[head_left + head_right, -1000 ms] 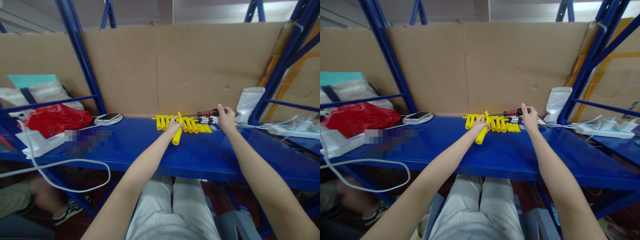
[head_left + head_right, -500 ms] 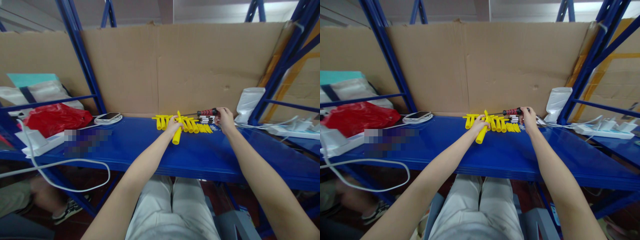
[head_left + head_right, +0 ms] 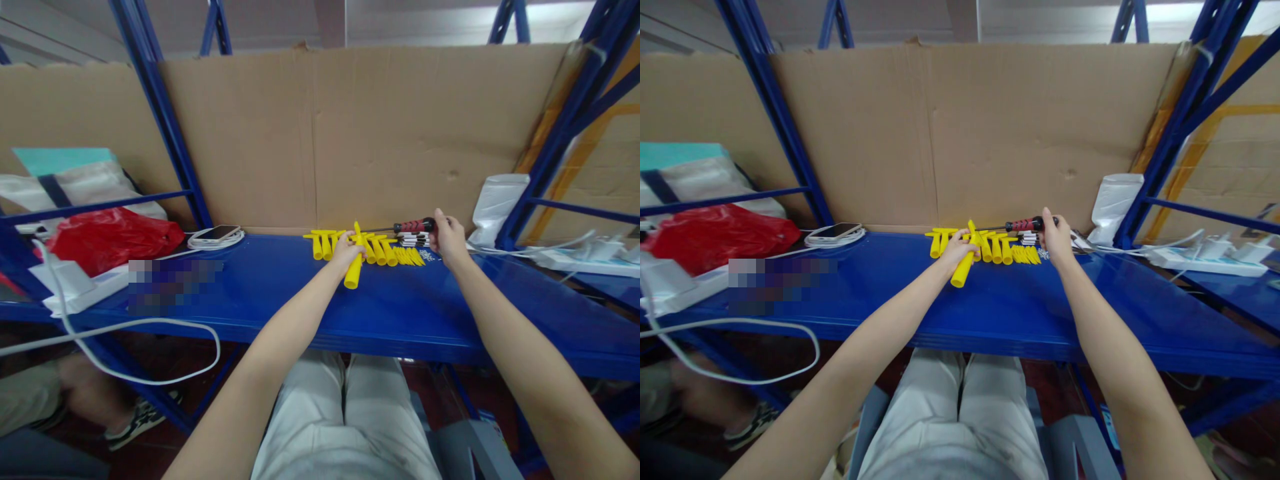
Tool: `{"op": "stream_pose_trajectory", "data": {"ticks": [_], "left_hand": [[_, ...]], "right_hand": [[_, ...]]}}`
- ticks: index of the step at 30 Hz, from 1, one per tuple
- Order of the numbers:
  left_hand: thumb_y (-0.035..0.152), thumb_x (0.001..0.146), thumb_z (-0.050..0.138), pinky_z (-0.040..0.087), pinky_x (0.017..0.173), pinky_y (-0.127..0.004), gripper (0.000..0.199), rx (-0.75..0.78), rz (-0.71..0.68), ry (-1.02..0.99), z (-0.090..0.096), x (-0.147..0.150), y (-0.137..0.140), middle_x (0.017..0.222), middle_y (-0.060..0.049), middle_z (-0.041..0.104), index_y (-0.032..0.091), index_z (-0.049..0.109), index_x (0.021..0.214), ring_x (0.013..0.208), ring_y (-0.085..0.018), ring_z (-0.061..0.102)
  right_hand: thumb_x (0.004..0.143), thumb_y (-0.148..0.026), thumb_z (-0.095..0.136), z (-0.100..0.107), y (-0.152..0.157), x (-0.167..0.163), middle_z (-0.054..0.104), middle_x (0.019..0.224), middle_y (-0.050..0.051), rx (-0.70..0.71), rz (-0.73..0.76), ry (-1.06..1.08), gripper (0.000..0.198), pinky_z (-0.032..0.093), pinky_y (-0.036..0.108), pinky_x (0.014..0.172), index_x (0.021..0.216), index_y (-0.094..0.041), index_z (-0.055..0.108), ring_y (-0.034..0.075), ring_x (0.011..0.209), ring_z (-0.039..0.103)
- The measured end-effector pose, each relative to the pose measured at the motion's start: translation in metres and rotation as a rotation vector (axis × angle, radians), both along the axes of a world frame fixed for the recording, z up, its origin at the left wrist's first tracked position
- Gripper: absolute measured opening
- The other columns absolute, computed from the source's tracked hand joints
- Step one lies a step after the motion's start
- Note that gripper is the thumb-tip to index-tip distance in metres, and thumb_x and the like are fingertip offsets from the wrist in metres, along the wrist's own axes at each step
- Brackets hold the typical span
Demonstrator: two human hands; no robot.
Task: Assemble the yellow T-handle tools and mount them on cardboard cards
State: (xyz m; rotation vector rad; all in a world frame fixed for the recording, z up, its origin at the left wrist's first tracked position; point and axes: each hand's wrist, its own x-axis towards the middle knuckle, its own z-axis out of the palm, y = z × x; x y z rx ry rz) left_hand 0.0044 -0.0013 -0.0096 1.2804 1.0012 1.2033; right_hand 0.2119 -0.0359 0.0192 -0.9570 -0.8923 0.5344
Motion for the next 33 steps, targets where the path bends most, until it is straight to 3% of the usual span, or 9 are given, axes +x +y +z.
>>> {"op": "stream_pose_trajectory", "data": {"ticks": [3,8,13,19,22,25,30,33], "left_hand": [[-0.005,0.061,0.057,0.046,0.051,-0.023,0.066,-0.002,-0.001,0.006,-0.0001,0.0005,-0.0004,0.084,-0.001,0.062,0.022,0.045,0.120,0.049,-0.009,0.054],[-0.006,0.062,0.054,0.045,0.049,-0.022,0.064,0.015,-0.017,0.004,0.0011,0.0014,-0.0032,0.087,-0.001,0.061,0.021,0.044,0.120,0.048,-0.008,0.053],[-0.005,0.063,0.054,0.044,0.049,-0.022,0.064,0.010,-0.017,0.007,0.0011,0.0012,-0.0046,0.085,-0.001,0.061,0.021,0.044,0.120,0.048,-0.008,0.052],[-0.006,0.063,0.053,0.043,0.048,-0.020,0.064,0.012,-0.026,0.004,0.0022,0.0013,-0.0048,0.081,0.001,0.060,0.021,0.043,0.120,0.047,-0.007,0.052],[-0.006,0.062,0.054,0.043,0.048,-0.021,0.065,0.011,-0.015,0.012,0.0017,0.0018,-0.0047,0.079,0.002,0.059,0.020,0.044,0.120,0.046,-0.007,0.051],[-0.007,0.062,0.052,0.042,0.046,-0.020,0.065,0.010,-0.010,0.013,0.0013,0.0020,-0.0050,0.075,0.003,0.058,0.019,0.044,0.120,0.045,-0.007,0.050],[-0.008,0.063,0.052,0.042,0.045,-0.020,0.064,0.023,-0.020,0.004,0.0022,0.0018,-0.0056,0.078,0.002,0.059,0.019,0.044,0.120,0.045,-0.006,0.050],[-0.007,0.063,0.052,0.044,0.048,-0.021,0.065,0.016,-0.024,0.011,0.0017,0.0016,-0.0047,0.081,0.001,0.061,0.020,0.044,0.121,0.047,-0.007,0.051]], "right_hand": [[0.071,-0.045,0.072,0.0005,-0.0003,0.0001,0.030,0.041,-0.011,-0.021,-0.025,0.009,0.037,0.017,0.021,0.028,0.065,-0.022,0.044,0.005,0.030,0.026],[0.074,-0.039,0.067,0.0039,-0.0042,-0.0018,0.042,0.046,-0.008,-0.020,-0.057,0.002,0.027,0.023,0.021,0.029,0.067,-0.022,0.047,0.008,0.033,0.036],[0.075,-0.043,0.065,0.0025,-0.0034,-0.0005,0.028,0.038,-0.011,-0.043,-0.062,-0.029,0.032,0.018,0.022,0.028,0.063,-0.023,0.044,0.006,0.028,0.025],[0.075,-0.040,0.064,0.0032,-0.0031,-0.0009,0.043,0.046,-0.009,-0.036,-0.065,-0.030,0.026,0.023,0.022,0.029,0.070,-0.022,0.046,0.008,0.033,0.037],[0.074,-0.050,0.066,-0.0003,-0.0007,0.0028,0.035,0.042,-0.010,-0.035,-0.073,-0.077,0.037,0.020,0.022,0.029,0.069,-0.022,0.043,0.007,0.031,0.031],[0.075,-0.049,0.066,-0.0021,0.0007,0.0053,0.028,0.040,-0.011,-0.058,-0.060,-0.072,0.036,0.020,0.022,0.030,0.067,-0.023,0.042,0.006,0.030,0.027],[0.076,-0.040,0.064,0.0010,-0.0010,0.0025,0.044,0.049,-0.007,-0.047,-0.037,-0.038,0.027,0.025,0.023,0.031,0.071,-0.022,0.044,0.009,0.035,0.037],[0.076,-0.047,0.064,-0.0004,-0.0011,0.0024,0.039,0.046,-0.007,-0.042,-0.054,-0.061,0.035,0.023,0.023,0.030,0.067,-0.023,0.041,0.008,0.033,0.034]]}}
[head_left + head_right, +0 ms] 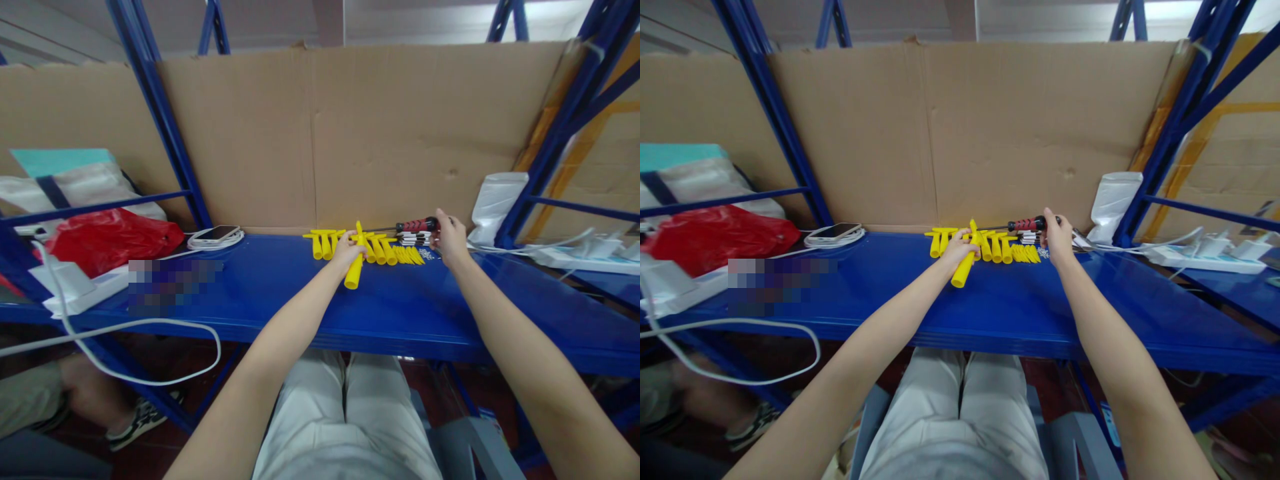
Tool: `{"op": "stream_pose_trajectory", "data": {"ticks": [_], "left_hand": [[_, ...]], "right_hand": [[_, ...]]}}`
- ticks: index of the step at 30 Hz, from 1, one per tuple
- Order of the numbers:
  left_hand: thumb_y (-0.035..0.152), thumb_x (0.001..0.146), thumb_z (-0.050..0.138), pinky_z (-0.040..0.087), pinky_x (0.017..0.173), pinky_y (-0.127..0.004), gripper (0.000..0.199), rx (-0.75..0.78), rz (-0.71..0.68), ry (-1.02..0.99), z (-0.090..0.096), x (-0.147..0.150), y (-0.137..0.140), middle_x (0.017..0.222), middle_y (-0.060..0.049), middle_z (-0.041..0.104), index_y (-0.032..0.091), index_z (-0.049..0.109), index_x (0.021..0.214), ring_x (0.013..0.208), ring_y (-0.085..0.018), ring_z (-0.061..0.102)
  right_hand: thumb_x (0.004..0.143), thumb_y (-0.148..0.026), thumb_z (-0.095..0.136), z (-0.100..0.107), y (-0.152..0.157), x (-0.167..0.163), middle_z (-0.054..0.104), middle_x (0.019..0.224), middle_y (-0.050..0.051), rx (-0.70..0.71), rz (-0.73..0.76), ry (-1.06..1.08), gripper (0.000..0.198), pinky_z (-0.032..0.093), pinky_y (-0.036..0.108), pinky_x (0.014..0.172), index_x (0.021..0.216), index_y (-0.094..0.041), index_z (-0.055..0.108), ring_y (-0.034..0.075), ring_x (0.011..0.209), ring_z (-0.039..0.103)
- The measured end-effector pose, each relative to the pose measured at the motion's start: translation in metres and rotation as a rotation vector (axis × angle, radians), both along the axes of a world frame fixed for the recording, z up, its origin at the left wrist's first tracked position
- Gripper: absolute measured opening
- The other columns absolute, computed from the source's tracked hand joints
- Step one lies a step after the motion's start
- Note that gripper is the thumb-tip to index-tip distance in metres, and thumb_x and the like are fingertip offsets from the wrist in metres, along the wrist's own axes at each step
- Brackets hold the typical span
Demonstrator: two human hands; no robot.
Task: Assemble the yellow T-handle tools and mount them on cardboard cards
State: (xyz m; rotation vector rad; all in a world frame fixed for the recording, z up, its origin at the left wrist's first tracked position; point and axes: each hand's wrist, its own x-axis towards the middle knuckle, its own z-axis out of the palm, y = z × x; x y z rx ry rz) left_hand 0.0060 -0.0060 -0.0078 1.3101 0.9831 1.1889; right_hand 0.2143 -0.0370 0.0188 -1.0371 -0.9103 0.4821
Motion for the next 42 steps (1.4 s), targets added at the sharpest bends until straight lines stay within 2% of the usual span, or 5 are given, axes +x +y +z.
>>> {"op": "stream_pose_trajectory", "data": {"ticks": [8,16,22,28,42], "left_hand": [[-0.006,0.062,0.054,0.043,0.047,-0.021,0.066,0.002,0.007,0.002,-0.0010,0.0000,0.0012,0.084,-0.001,0.063,0.021,0.044,0.122,0.045,-0.007,0.051],[-0.004,0.062,0.055,0.045,0.049,-0.022,0.070,-0.008,0.004,0.009,-0.0022,-0.0002,0.0038,0.085,-0.002,0.064,0.022,0.042,0.127,0.048,-0.008,0.053],[-0.004,0.063,0.055,0.043,0.048,-0.022,0.066,0.019,-0.005,-0.012,-0.0044,0.0015,0.0050,0.078,0.001,0.060,0.021,0.044,0.124,0.045,-0.007,0.050],[0.001,0.063,0.060,0.044,0.050,-0.022,0.067,0.022,-0.006,-0.009,-0.0072,0.0007,0.0084,0.079,0.001,0.061,0.022,0.044,0.124,0.047,-0.008,0.052],[-0.003,0.062,0.055,0.046,0.049,-0.022,0.070,0.020,-0.009,0.016,-0.0056,0.0015,0.0065,0.084,-0.002,0.064,0.021,0.042,0.127,0.046,-0.008,0.052]], "right_hand": [[0.079,-0.029,0.056,0.0026,-0.0026,-0.0026,0.041,0.045,-0.008,-0.022,-0.004,0.050,0.016,0.026,0.023,0.030,0.070,-0.022,0.044,0.009,0.033,0.037],[0.078,-0.041,0.061,-0.0006,-0.0004,-0.0018,0.027,0.039,-0.010,-0.018,-0.022,0.013,0.028,0.019,0.023,0.030,0.067,-0.023,0.041,0.007,0.030,0.026],[0.076,-0.039,0.061,0.0039,-0.0043,-0.0066,0.044,0.049,-0.007,0.036,-0.030,0.027,0.024,0.026,0.023,0.031,0.072,-0.023,0.044,0.009,0.035,0.039],[0.076,-0.047,0.061,0.0010,-0.0006,-0.0042,0.029,0.041,-0.011,-0.002,-0.052,0.025,0.032,0.020,0.023,0.030,0.070,-0.024,0.039,0.008,0.030,0.027],[0.074,-0.045,0.065,-0.0013,0.0018,-0.0012,0.037,0.046,-0.010,0.038,-0.030,0.047,0.031,0.023,0.023,0.030,0.077,-0.024,0.042,0.008,0.032,0.033]]}}
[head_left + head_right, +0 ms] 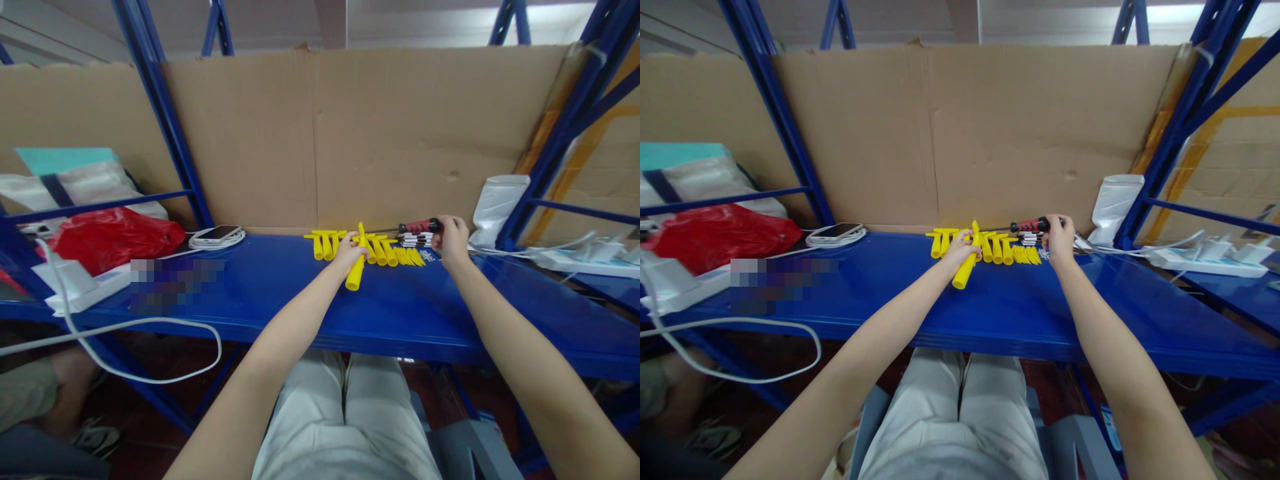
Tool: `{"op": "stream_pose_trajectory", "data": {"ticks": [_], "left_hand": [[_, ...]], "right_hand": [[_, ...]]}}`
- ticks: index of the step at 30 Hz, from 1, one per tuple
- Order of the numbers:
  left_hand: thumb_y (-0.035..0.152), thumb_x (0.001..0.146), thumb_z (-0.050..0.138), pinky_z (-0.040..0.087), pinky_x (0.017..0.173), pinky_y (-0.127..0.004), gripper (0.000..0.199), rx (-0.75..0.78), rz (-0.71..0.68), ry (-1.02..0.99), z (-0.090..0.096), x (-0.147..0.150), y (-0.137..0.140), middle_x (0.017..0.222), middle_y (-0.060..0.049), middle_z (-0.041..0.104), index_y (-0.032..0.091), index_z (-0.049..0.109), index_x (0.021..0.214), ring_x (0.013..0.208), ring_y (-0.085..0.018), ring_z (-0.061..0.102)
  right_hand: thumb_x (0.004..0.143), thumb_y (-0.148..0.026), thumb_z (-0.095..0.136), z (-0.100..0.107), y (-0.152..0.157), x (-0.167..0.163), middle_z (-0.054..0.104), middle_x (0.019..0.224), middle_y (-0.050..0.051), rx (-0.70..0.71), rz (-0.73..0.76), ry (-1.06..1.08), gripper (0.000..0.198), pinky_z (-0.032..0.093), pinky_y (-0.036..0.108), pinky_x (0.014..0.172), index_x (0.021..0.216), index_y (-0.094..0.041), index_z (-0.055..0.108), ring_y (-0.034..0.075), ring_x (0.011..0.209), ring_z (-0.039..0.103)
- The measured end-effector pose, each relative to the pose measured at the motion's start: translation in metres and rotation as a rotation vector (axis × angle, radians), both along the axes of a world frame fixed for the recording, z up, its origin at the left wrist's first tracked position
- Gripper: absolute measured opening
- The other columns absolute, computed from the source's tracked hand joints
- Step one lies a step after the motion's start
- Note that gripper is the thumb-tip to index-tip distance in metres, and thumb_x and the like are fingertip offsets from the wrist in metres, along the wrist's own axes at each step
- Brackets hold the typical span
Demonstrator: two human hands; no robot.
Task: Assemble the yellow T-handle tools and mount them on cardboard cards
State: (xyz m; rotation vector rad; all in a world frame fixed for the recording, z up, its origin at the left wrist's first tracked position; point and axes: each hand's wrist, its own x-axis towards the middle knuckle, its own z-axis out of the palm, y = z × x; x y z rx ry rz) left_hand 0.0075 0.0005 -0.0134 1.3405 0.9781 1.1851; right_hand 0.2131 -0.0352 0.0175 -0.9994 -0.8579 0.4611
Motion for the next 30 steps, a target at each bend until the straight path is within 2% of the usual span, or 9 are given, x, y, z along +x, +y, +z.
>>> {"op": "stream_pose_trajectory", "data": {"ticks": [3,7,10,15,18,21,24,27,30], "left_hand": [[-0.003,0.062,0.054,0.045,0.049,-0.022,0.070,-0.002,-0.006,0.000,0.0007,0.0009,-0.0013,0.084,-0.002,0.064,0.021,0.042,0.126,0.046,-0.008,0.052],[-0.005,0.061,0.054,0.044,0.047,-0.021,0.070,-0.013,0.002,0.012,0.0019,0.0011,-0.0033,0.084,-0.001,0.063,0.020,0.043,0.125,0.046,-0.007,0.051],[-0.005,0.061,0.053,0.043,0.046,-0.021,0.072,-0.012,-0.002,0.006,0.0026,0.0011,-0.0043,0.087,-0.002,0.063,0.020,0.042,0.127,0.046,-0.007,0.051],[-0.004,0.061,0.054,0.045,0.047,-0.021,0.072,0.000,-0.007,0.011,0.0018,0.0007,-0.0029,0.088,-0.003,0.063,0.021,0.042,0.127,0.048,-0.007,0.052],[-0.003,0.061,0.055,0.045,0.049,-0.021,0.070,-0.010,0.004,0.017,0.0016,-0.0008,-0.0018,0.087,-0.003,0.064,0.021,0.043,0.126,0.049,-0.008,0.053],[-0.004,0.060,0.056,0.045,0.049,-0.022,0.070,-0.028,0.013,0.011,0.0025,-0.0026,-0.0016,0.087,-0.003,0.064,0.020,0.044,0.124,0.048,-0.008,0.054],[-0.003,0.060,0.057,0.046,0.050,-0.022,0.069,-0.035,0.019,0.006,0.0034,-0.0034,-0.0016,0.090,-0.003,0.063,0.021,0.044,0.124,0.049,-0.008,0.055],[-0.002,0.061,0.057,0.046,0.051,-0.022,0.068,-0.035,0.011,0.003,0.0036,-0.0032,-0.0015,0.092,-0.004,0.063,0.021,0.043,0.124,0.050,-0.008,0.055],[-0.004,0.061,0.055,0.046,0.050,-0.022,0.069,-0.031,0.001,0.001,0.0027,-0.0025,-0.0014,0.087,-0.002,0.063,0.021,0.043,0.124,0.048,-0.007,0.053]], "right_hand": [[0.073,-0.050,0.064,0.0001,0.0016,0.0021,0.044,0.053,-0.008,0.019,0.040,-0.001,0.035,0.025,0.023,0.031,0.077,-0.024,0.041,0.009,0.036,0.039],[0.073,-0.058,0.063,-0.0011,0.0013,0.0032,0.033,0.044,-0.010,-0.003,0.015,-0.013,0.041,0.022,0.024,0.030,0.072,-0.024,0.039,0.008,0.033,0.033],[0.075,-0.049,0.063,0.0006,-0.0004,0.0016,0.031,0.043,-0.010,-0.019,-0.016,0.028,0.034,0.022,0.024,0.030,0.070,-0.024,0.040,0.008,0.031,0.029],[0.075,-0.044,0.062,0.0043,-0.0025,-0.0007,0.047,0.053,-0.007,-0.005,0.013,0.041,0.029,0.027,0.021,0.029,0.072,-0.023,0.044,0.008,0.036,0.041],[0.074,-0.046,0.065,0.0027,-0.0029,0.0007,0.039,0.044,-0.009,-0.021,0.032,-0.009,0.033,0.025,0.022,0.028,0.068,-0.023,0.042,0.007,0.032,0.034],[0.075,-0.038,0.064,0.0010,-0.0026,0.0026,0.029,0.038,-0.011,-0.068,0.068,-0.015,0.028,0.023,0.022,0.028,0.066,-0.023,0.042,0.007,0.029,0.028],[0.075,-0.035,0.061,0.0011,-0.0012,0.0039,0.033,0.040,-0.010,-0.081,0.111,0.023,0.021,0.025,0.022,0.029,0.070,-0.022,0.045,0.008,0.030,0.032],[0.075,-0.040,0.063,0.0009,0.0007,0.0045,0.040,0.045,-0.008,-0.053,0.100,0.015,0.026,0.026,0.022,0.029,0.071,-0.022,0.045,0.009,0.033,0.038],[0.074,-0.048,0.066,0.0000,0.0013,0.0039,0.037,0.044,-0.008,-0.029,0.023,-0.044,0.034,0.023,0.023,0.029,0.069,-0.023,0.043,0.009,0.033,0.035]]}}
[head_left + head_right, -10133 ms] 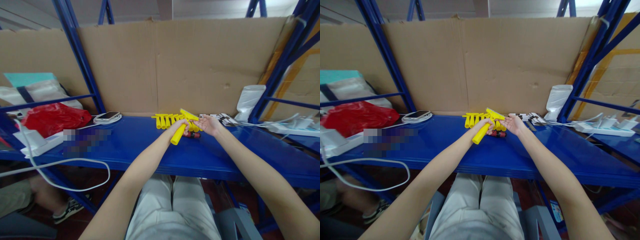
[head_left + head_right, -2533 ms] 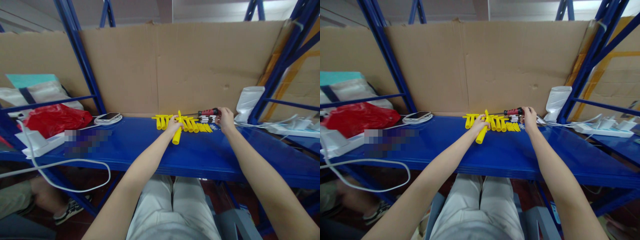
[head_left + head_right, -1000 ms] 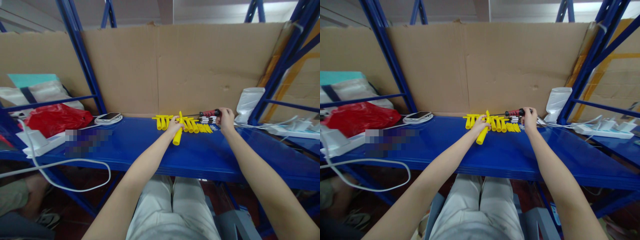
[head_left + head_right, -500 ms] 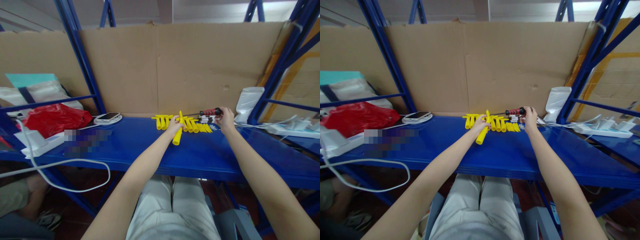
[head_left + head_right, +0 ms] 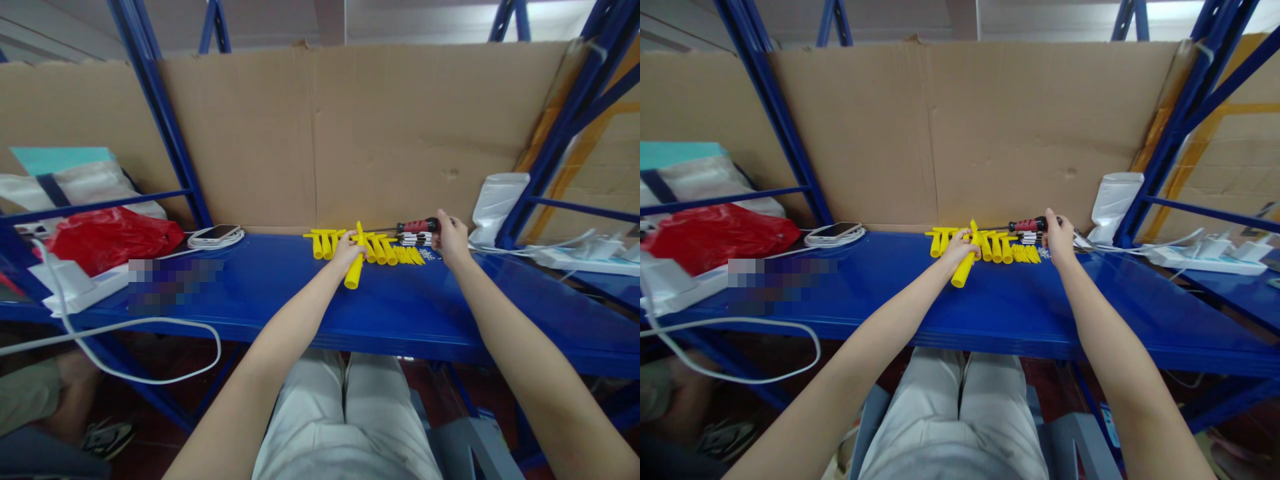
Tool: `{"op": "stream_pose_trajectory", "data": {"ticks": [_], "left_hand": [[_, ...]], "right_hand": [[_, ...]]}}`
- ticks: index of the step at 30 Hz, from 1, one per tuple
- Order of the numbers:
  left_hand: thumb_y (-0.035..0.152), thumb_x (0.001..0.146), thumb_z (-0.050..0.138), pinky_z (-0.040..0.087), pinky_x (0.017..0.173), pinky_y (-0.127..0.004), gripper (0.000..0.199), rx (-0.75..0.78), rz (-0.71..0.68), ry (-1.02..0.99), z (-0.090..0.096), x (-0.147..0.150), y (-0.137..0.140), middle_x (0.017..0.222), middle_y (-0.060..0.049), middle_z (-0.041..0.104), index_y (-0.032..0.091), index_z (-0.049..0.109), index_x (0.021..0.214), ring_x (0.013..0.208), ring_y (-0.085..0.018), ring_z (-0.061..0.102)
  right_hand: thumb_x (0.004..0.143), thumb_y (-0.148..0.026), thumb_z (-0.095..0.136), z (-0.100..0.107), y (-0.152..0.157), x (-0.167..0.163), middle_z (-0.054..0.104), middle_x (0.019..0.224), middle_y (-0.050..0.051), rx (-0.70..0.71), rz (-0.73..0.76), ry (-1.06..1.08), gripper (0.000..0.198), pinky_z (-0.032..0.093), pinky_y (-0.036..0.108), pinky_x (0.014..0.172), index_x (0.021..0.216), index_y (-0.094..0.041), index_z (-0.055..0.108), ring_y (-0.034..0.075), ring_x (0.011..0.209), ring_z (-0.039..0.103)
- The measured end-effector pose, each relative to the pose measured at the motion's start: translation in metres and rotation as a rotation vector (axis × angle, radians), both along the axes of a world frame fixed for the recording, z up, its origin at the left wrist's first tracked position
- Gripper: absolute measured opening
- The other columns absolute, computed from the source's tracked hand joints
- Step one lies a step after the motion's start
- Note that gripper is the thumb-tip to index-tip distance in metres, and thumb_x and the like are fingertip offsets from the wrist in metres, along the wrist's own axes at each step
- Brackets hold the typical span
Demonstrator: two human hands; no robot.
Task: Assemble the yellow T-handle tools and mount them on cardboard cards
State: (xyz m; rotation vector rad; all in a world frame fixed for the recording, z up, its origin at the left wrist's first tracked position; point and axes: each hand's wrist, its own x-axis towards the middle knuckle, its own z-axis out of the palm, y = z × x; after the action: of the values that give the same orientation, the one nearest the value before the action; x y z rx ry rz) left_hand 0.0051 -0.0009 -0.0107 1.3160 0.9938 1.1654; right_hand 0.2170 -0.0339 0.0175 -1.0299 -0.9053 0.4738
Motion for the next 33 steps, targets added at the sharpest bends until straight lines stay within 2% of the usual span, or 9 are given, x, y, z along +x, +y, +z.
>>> {"op": "stream_pose_trajectory", "data": {"ticks": [4,9,15,19,22,25,27,30,33], "left_hand": [[-0.004,0.062,0.055,0.043,0.048,-0.021,0.069,0.014,0.001,0.001,-0.002,0.002,0.001,0.078,0.001,0.060,0.021,0.043,0.125,0.046,-0.008,0.051],[-0.004,0.060,0.059,0.045,0.050,-0.022,0.072,0.015,-0.015,0.003,-0.003,0.004,0.003,0.078,0.001,0.061,0.022,0.044,0.126,0.048,-0.008,0.052],[-0.002,0.062,0.057,0.044,0.048,-0.022,0.072,0.020,-0.022,0.020,-0.004,0.003,0.003,0.080,-0.001,0.062,0.021,0.043,0.128,0.048,-0.009,0.053],[-0.004,0.061,0.054,0.043,0.046,-0.021,0.072,0.026,-0.016,0.006,-0.003,0.003,0.001,0.079,0.000,0.061,0.020,0.042,0.128,0.046,-0.008,0.051],[-0.005,0.061,0.052,0.042,0.047,-0.021,0.070,0.027,-0.018,0.007,-0.002,0.003,-0.001,0.078,0.001,0.060,0.020,0.043,0.126,0.046,-0.008,0.051],[-0.005,0.061,0.052,0.042,0.047,-0.021,0.069,0.026,-0.019,0.018,-0.002,0.003,-0.002,0.078,0.001,0.060,0.020,0.043,0.125,0.047,-0.008,0.051],[-0.006,0.060,0.052,0.040,0.045,-0.020,0.069,0.027,-0.016,0.017,-0.002,0.002,-0.003,0.079,0.000,0.059,0.020,0.043,0.124,0.047,-0.008,0.051],[-0.005,0.060,0.053,0.041,0.045,-0.020,0.070,0.027,-0.008,0.010,-0.002,0.003,-0.003,0.085,-0.001,0.060,0.020,0.043,0.125,0.047,-0.008,0.051],[-0.005,0.059,0.053,0.043,0.047,-0.021,0.072,0.024,-0.012,0.010,-0.002,0.003,-0.002,0.087,-0.001,0.062,0.021,0.043,0.125,0.048,-0.008,0.052]], "right_hand": [[0.076,-0.045,0.064,0.001,-0.001,-0.002,0.031,0.042,-0.010,-0.004,-0.066,0.013,0.031,0.022,0.023,0.030,0.070,-0.024,0.042,0.008,0.032,0.030],[0.073,-0.047,0.065,0.001,-0.001,-0.001,0.044,0.050,-0.007,0.016,-0.024,0.051,0.033,0.027,0.022,0.031,0.073,-0.024,0.041,0.009,0.037,0.039],[0.071,-0.054,0.066,-0.002,0.002,0.004,0.027,0.041,-0.011,0.029,-0.008,0.020,0.040,0.022,0.024,0.030,0.068,-0.025,0.038,0.008,0.031,0.028],[0.076,-0.044,0.062,0.003,-0.002,0.000,0.038,0.045,-0.008,0.000,0.004,0.063,0.029,0.025,0.023,0.030,0.070,-0.023,0.042,0.009,0.034,0.034],[0.076,-0.045,0.062,0.005,-0.004,-0.002,0.043,0.048,-0.006,-0.012,0.001,0.042,0.029,0.026,0.024,0.031,0.071,-0.023,0.042,0.010,0.036,0.039],[0.076,-0.049,0.063,0.004,-0.004,-0.002,0.033,0.043,-0.008,-0.004,-0.031,0.009,0.035,0.023,0.024,0.030,0.067,-0.024,0.040,0.009,0.033,0.031],[0.078,-0.044,0.061,0.004,-0.005,-0.003,0.029,0.040,-0.010,-0.016,-0.044,0.034,0.032,0.022,0.024,0.030,0.065,-0.024,0.039,0.008,0.030,0.027],[0.079,-0.032,0.058,0.007,-0.008,-0.006,0.036,0.042,-0.009,-0.037,-0.028,0.095,0.021,0.024,0.023,0.029,0.067,-0.023,0.043,0.008,0.031,0.032],[0.079,-0.029,0.057,0.009,-0.010,-0.008,0.045,0.047,-0.007,-0.026,-0.019,0.108,0.017,0.027,0.022,0.029,0.069,-0.022,0.044,0.009,0.035,0.039]]}}
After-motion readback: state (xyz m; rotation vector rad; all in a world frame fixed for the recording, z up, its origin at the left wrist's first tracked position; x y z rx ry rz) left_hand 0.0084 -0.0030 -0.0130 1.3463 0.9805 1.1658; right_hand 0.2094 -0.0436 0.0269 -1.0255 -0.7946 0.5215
